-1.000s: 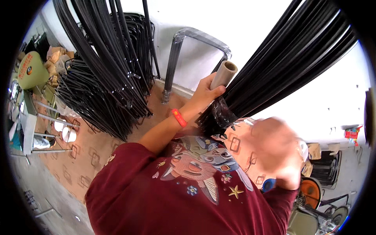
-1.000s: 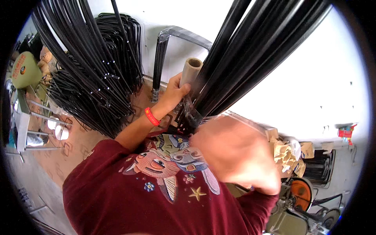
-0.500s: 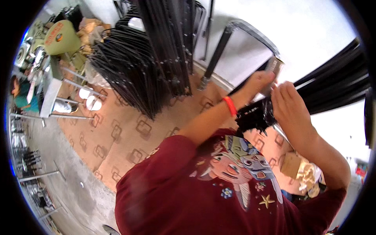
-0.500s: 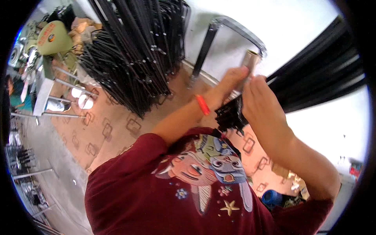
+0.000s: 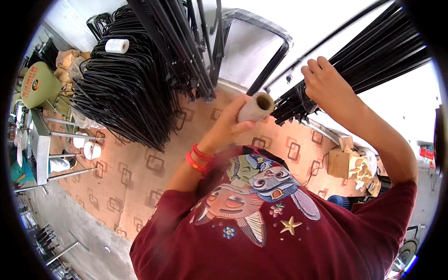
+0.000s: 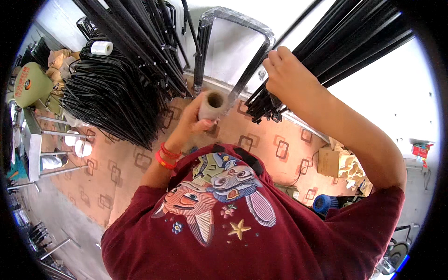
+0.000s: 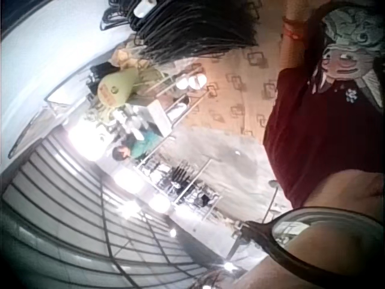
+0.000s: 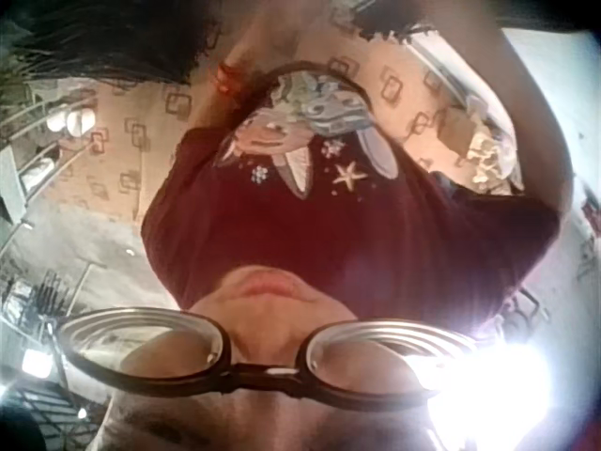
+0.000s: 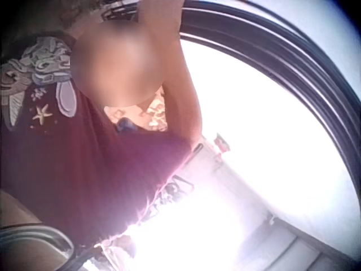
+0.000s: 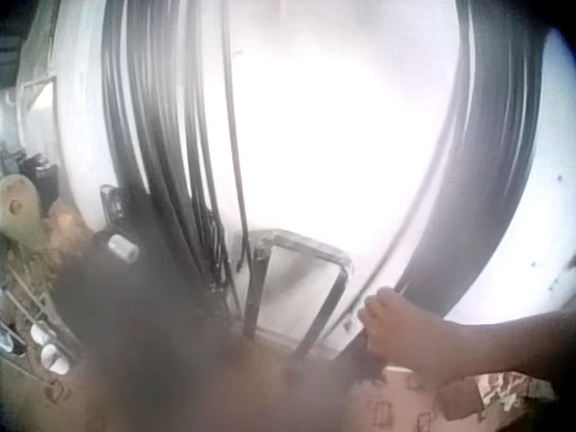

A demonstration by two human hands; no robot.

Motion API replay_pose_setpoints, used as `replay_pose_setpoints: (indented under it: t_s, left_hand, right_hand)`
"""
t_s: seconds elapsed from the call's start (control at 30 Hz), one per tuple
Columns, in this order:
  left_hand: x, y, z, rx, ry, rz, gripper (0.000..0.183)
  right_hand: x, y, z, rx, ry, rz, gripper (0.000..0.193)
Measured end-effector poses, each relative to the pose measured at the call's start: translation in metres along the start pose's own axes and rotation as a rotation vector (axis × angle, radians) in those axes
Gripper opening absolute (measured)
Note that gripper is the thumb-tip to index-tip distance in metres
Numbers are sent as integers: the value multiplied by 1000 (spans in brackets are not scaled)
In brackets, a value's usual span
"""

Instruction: The person wraps a stack of black metal frames with plastic film from a roll and then moves the stack to a larger pile.

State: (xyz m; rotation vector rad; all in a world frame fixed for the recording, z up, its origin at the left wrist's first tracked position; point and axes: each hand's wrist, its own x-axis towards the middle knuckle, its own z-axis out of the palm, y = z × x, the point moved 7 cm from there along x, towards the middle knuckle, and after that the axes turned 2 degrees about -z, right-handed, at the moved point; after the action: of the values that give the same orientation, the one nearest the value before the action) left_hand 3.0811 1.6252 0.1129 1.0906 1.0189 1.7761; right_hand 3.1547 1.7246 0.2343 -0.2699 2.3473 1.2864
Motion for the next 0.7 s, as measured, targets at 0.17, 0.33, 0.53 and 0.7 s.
replay_pose_setpoints:
  t_s: [0.17,0.33,0.53,0.7]
  left_hand:
    - [8,-10,15,-97,-58,-18,40]
    - [39,-29,-18,-103,95,-13,43]
    - [26,2,5,-393,8,27,54]
    - [4,31,10,-279,85,34,81]
  right_hand:
    - [1,-1,0,1,19,4,7]
    - [4,-6,-17,-66,79,-57,9]
    - [-9,-15,-37,87,125,-41,46]
    - [-28,-3,-55,1200,862,557,50]
